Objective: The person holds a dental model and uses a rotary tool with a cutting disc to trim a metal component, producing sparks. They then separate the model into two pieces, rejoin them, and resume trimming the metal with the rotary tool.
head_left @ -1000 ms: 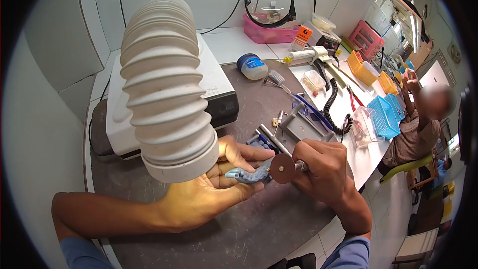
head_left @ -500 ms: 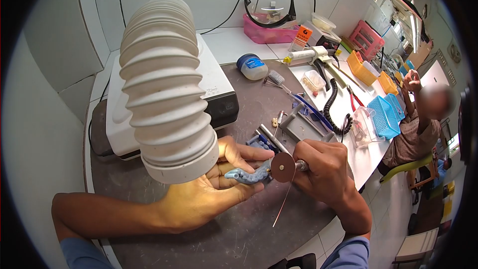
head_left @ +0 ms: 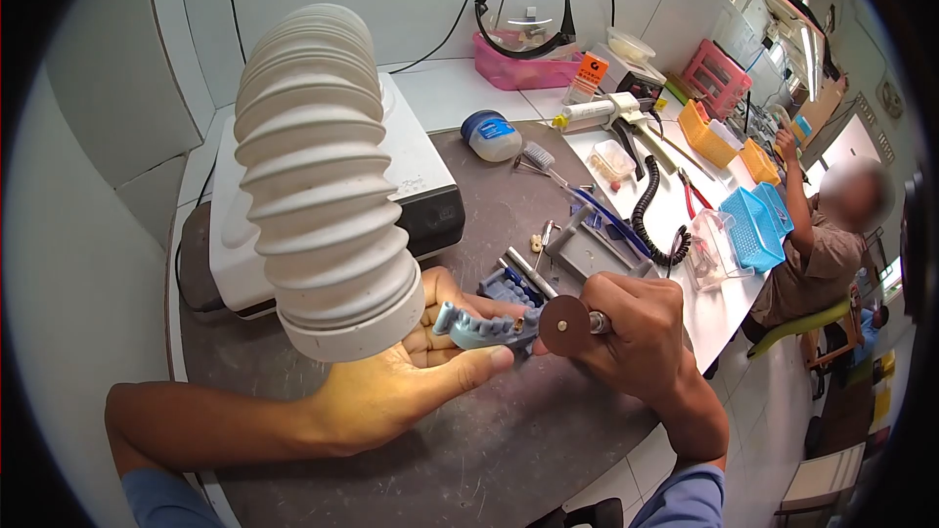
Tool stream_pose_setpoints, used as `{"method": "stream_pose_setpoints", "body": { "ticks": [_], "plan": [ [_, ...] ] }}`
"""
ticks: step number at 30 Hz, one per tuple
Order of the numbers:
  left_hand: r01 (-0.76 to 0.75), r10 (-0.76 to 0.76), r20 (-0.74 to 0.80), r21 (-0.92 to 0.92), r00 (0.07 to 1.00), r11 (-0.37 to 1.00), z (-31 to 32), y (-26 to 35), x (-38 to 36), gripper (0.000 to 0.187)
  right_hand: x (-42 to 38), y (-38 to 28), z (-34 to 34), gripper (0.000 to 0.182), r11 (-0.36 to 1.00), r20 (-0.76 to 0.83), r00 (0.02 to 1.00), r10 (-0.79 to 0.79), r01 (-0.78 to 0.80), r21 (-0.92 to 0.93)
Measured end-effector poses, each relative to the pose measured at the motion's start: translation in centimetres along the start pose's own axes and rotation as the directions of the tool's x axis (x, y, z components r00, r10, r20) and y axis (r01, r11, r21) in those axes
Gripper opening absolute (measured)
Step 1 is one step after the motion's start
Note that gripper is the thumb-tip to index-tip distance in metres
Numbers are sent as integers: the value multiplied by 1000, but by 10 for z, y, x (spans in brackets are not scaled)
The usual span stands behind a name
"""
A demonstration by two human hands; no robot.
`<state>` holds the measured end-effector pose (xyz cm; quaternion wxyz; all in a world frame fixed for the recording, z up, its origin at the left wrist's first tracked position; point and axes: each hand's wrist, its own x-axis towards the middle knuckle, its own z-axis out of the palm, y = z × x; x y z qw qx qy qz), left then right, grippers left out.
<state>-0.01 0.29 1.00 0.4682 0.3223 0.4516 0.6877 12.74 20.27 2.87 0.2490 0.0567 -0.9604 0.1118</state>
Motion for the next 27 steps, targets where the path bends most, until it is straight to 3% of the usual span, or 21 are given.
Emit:
{"method": "stream_pose_setpoints", "body": {
  "ticks": [3, 12, 15, 20, 27],
  "plan": [
    [128, -123, -72, 66, 990, 990, 2, 4, -1, 27, 0, 0, -1, 40, 1000, -7, 1000, -1, 1, -7],
    [95, -94, -63, 20, 994, 995, 0, 0, 0, 28, -1, 0, -1, 41, 1000, -11, 1000, -3, 3, -12],
    [58, -61, -48, -70, 997, 996, 0, -1, 1, 27, 0, -1, -2, 41, 1000, -15, 1000, 4, -4, -14],
    [-114, 114, -14, -15, 993, 993, -1, -9, 3, 24, 0, 0, -3, 42, 1000, -25, 1000, 5, -5, -20],
    [-39, 39, -13, 48, 999, 998, -2, 0, 3, 26, 1, 1, -2, 45, 997, -94, 993, 73, -71, 15]
  ]
}}
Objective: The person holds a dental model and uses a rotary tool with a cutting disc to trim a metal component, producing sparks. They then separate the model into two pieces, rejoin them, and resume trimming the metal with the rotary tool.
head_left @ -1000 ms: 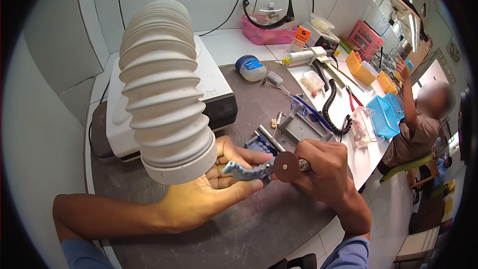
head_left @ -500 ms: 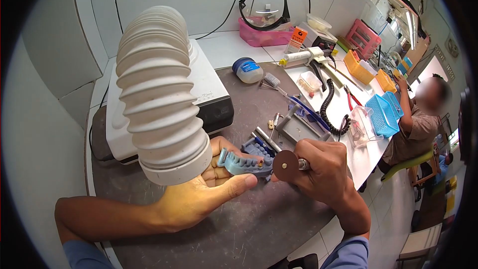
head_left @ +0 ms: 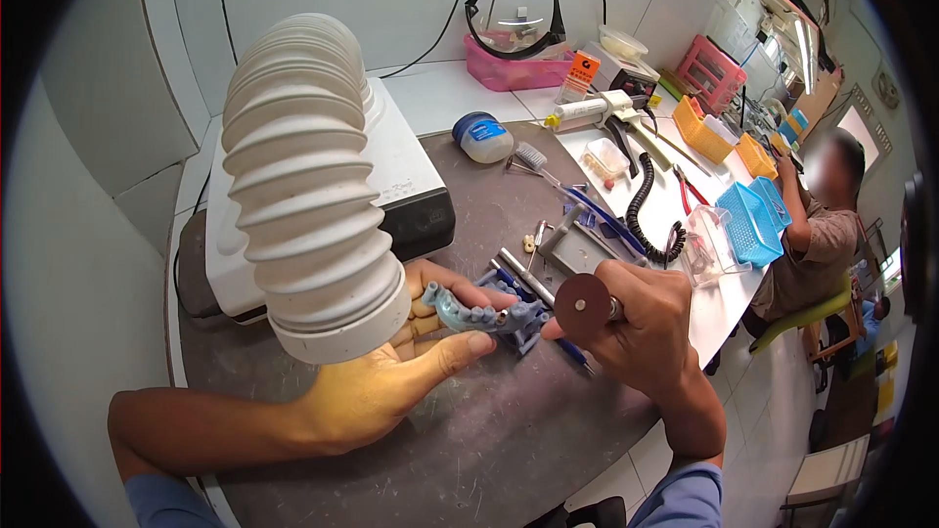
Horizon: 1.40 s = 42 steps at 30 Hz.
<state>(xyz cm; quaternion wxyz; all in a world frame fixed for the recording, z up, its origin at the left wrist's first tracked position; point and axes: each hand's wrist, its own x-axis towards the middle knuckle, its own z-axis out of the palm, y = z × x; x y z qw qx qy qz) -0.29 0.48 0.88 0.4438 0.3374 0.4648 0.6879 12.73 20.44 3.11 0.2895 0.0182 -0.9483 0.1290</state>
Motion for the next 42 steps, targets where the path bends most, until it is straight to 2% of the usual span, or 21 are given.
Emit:
{"method": "stream_pose_setpoints", "body": {
  "ticks": [3, 5, 12, 14, 16, 20, 22, 25, 27, 29, 30, 31, 32, 42],
  "plan": [
    [74, -72, -54, 23, 996, 997, 3, 2, 2, 36, 0, 1, -1, 45, 1000, -28, 1000, 13, -13, -2],
    [19, -27, -63, -125, 998, 992, 3, -5, 3, 48, 0, 1, 0, 43, 1000, -26, 1000, 11, -11, 2],
    [135, -123, 66, -226, 990, 965, -1, -2, 5, 44, 0, 0, -1, 38, 994, -28, 996, -85, 87, 64],
    [211, -180, 128, -294, 975, 932, -5, -5, 7, 42, 3, -2, 0, 39, 990, -47, 993, -109, 112, 90],
    [234, -199, 140, -314, 970, 920, -4, -8, 5, 40, 6, -6, 0, 51, 985, -55, 989, -136, 141, 95],
    [263, -207, 190, -352, 960, 898, -6, -16, 3, 36, 7, -7, 5, 53, 974, -38, 987, -157, 161, 159],
    [275, -214, 207, -340, 955, 899, -8, -16, 4, 35, 5, -3, 4, 51, 961, 78, 968, -239, 224, 165],
    [273, -216, 199, -332, 956, 903, -9, -13, 5, 33, 5, -4, -1, 52, 964, 134, 967, -217, 191, 183],
    [260, -212, 174, -335, 962, 906, -7, -5, 6, 34, 6, -2, 0, 52, 965, 113, 972, -205, 181, 189],
    [223, -223, 27, -214, 974, 951, -2, 5, 7, 33, 6, -4, -1, 52, 966, 93, 977, -190, 169, 196],
    [223, -223, 26, -214, 974, 951, -2, 4, 6, 33, 7, -7, -2, 44, 971, 70, 991, -111, 93, 222],
    [185, -185, 9, -115, 983, 976, -3, 2, 5, 34, 7, -9, -2, 36, 969, 48, 998, -30, 17, 248],
    [145, -145, -3, -13, 989, 989, -4, 0, 5, 34, 6, -9, -2, 36, 969, 49, 998, -30, 17, 247],
    [177, -178, -3, -100, 984, 979, -7, -1, 7, 28, 6, -5, -4, 38, 972, 20, 999, -42, 36, 234]
  ]
}}
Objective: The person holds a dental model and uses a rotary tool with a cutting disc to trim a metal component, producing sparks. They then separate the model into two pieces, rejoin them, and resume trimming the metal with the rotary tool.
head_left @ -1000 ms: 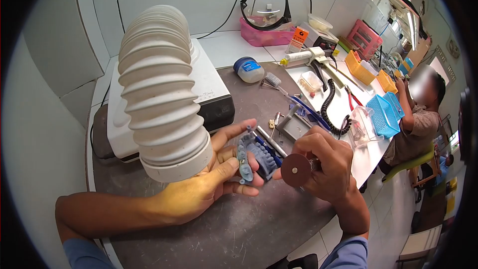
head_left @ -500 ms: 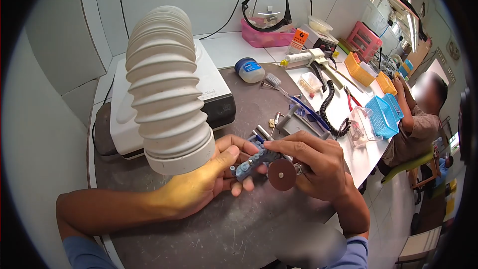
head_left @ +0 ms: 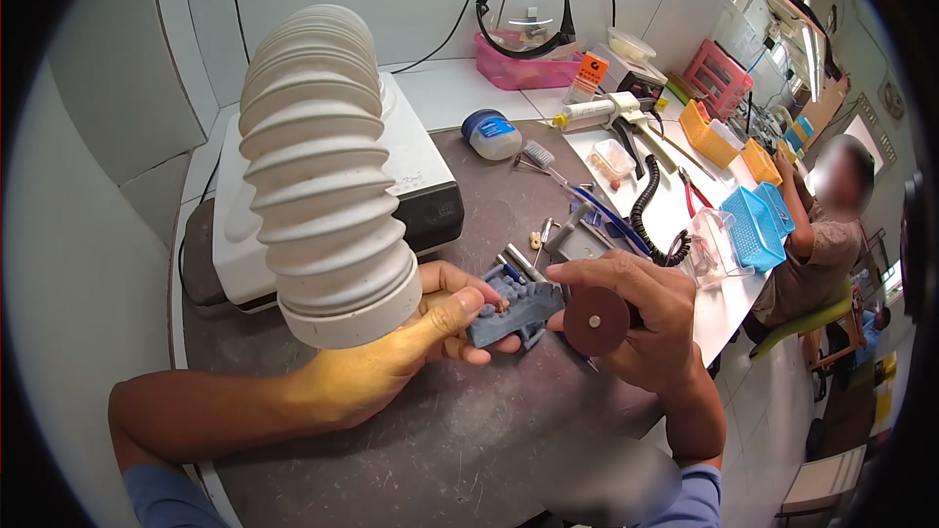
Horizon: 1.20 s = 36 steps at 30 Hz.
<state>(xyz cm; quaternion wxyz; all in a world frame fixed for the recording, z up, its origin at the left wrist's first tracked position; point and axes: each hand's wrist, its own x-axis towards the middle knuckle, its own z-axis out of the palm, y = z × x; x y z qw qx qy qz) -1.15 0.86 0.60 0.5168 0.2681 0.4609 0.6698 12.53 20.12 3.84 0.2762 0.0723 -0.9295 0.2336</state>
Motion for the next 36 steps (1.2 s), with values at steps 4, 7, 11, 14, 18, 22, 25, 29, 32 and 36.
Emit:
{"method": "stream_pose_setpoints", "body": {
  "ticks": [4, 7, 11, 14, 18, 22, 25, 29, 32, 36],
  "plan": [
    [-9, 9, 14, -7, 1000, 1000, -3, -2, 1, 27, 0, 0, 0, 37, 1000, -10, 1000, -12, 12, 1],
    [-2, 3, 14, -36, 1000, 999, -2, -2, 1, 28, -1, 0, 0, 36, 1000, -3, 1000, -1, 1, -5],
    [1, -2, -6, -29, 1000, 1000, 1, 1, 1, 29, -1, -1, -1, 36, 1000, -4, 1000, 3, -3, -7],
    [6, -6, 8, -14, 1000, 1000, -1, -3, 2, 28, -1, 0, 0, 36, 1000, -19, 1000, -12, 12, 0],
    [-8, 9, 6, -34, 1000, 999, 0, -4, 1, 27, -1, 1, -1, 36, 1000, -7, 1000, -24, 24, -13],
    [-38, 38, -2, 29, 999, 999, 1, -4, 0, 25, -1, 5, 1, 46, 995, -25, 995, -97, 97, 10],
    [-46, 46, -1, 65, 999, 997, 3, 1, -2, 25, -2, 4, 0, 47, 996, -10, 996, -88, 88, 17],
    [-42, 42, -4, 8, 999, 999, 8, 4, -4, 25, 0, 3, 0, 47, 996, -15, 997, -80, 80, 23],
    [-15, 16, 6, -90, 1000, 996, -1, -1, 2, 25, 1, 3, 2, 47, 995, -27, 995, -100, 101, 28],
    [82, -81, -7, 69, 997, 994, 1, 4, 0, 32, 1, 5, 5, 42, 992, 4, 992, -127, 127, 15]
  ]
}}
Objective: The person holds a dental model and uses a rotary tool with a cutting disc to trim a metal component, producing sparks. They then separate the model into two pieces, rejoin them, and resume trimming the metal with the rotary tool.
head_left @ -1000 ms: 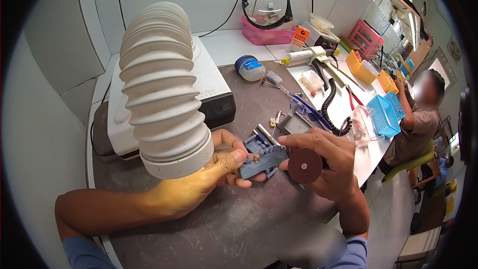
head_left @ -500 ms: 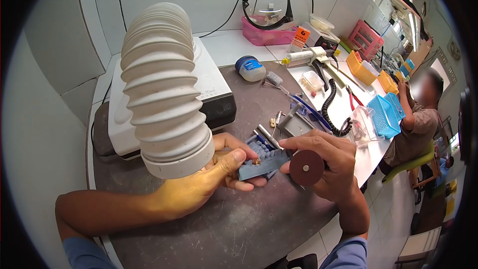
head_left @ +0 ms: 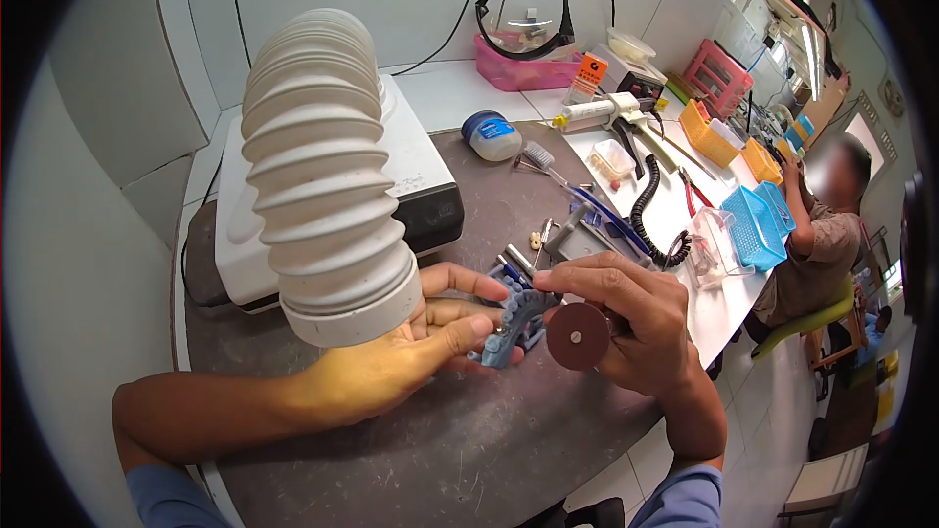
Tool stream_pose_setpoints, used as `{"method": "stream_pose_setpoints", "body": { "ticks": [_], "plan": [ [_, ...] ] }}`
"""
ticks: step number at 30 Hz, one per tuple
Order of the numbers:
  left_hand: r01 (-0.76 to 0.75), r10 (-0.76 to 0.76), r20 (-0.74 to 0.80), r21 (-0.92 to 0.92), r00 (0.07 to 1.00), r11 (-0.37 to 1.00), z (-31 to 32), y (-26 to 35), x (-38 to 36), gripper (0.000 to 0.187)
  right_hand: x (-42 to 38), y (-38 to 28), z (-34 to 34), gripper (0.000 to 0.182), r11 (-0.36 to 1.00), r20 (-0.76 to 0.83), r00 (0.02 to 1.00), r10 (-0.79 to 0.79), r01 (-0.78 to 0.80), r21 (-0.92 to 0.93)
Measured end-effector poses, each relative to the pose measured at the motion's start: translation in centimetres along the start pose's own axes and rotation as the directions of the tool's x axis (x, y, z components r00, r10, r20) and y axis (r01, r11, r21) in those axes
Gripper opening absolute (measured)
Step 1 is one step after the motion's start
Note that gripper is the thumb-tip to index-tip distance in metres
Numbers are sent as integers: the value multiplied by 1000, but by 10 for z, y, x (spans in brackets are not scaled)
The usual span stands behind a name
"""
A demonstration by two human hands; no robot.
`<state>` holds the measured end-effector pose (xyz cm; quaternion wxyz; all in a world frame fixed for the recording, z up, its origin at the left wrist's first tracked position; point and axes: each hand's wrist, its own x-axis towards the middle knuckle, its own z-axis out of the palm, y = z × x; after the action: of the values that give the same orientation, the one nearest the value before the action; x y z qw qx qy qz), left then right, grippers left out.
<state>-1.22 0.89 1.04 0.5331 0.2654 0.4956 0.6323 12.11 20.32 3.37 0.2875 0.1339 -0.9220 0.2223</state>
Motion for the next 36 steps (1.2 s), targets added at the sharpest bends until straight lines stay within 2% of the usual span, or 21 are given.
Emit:
{"method": "stream_pose_setpoints", "body": {
  "ticks": [1, 2, 5, 6, 8, 10, 11, 16, 21, 23, 25, 27, 29, 33, 35, 36],
  "plan": [
    [9, -10, 51, 6, 999, 1000, 2, 2, 0, 36, 0, 0, 0, 50, 1000, 20, 1000, 2, -2, 11],
    [20, -21, 102, 13, 995, 1000, 3, 2, 0, 41, 0, -2, 0, 50, 1000, 22, 1000, 4, -4, 10],
    [-25, 25, 129, 6, 991, 1000, -4, -4, 1, 49, 0, -5, 4, 49, 999, -11, 999, 36, -36, -26],
    [-30, 29, 126, 6, 992, 1000, -4, -6, 2, 49, 0, -6, 5, 41, 997, -69, 996, 57, -60, -41],
    [-20, 20, -3, -132, 1000, 991, -3, -10, 0, 49, -3, -3, 5, 35, 995, -125, 989, 79, -85, -48],
    [-58, 52, -44, -154, 998, 986, 3, -7, -1, 47, -7, 3, 1, 29, 990, -91, 996, -23, 10, -140],
    [-96, 83, -78, -176, 993, 980, 5, -6, -1, 45, -8, 3, 1, 29, 990, -92, 995, -25, 12, -141],
    [-104, 88, -92, -184, 992, 977, -1, -14, 0, 40, -6, -6, -3, 27, 984, 49, 999, -11, 20, -175],
    [-103, 91, -73, -181, 993, 978, 3, -13, -1, 38, -3, -9, 9, 31, 992, -40, 999, -36, 31, -119],
    [-121, 115, -51, -139, 992, 983, 5, -12, -2, 35, -2, -9, 9, 32, 992, -52, 998, -32, 25, -121],
    [-171, 170, -18, -86, 985, 982, 5, -14, -1, 33, -2, -8, 6, 39, 1000, 87, 996, 19, -18, -6],
    [-214, 214, 9, -41, 977, 976, 9, -17, -2, 30, -2, -10, 4, 36, 998, 132, 989, 59, -59, -5],
    [-292, 297, -37, 93, 954, 952, 14, -16, -3, 22, -2, -8, 4, 30, 992, 169, 983, 70, -87, 97],
    [-246, 259, -68, 163, 963, 956, 13, -19, -6, 25, 0, -8, -3, 29, 981, 217, 972, 89, -123, 149],
    [-245, 276, -65, 304, 959, 921, 17, -18, -7, 21, -2, -7, -5, 28, 968, 232, 969, 87, -137, 209],
    [-235, 264, -55, 303, 963, 923, 18, -19, -6, 21, -4, -8, -4, 25, 964, 220, 968, 121, -167, 208]
  ]
}}
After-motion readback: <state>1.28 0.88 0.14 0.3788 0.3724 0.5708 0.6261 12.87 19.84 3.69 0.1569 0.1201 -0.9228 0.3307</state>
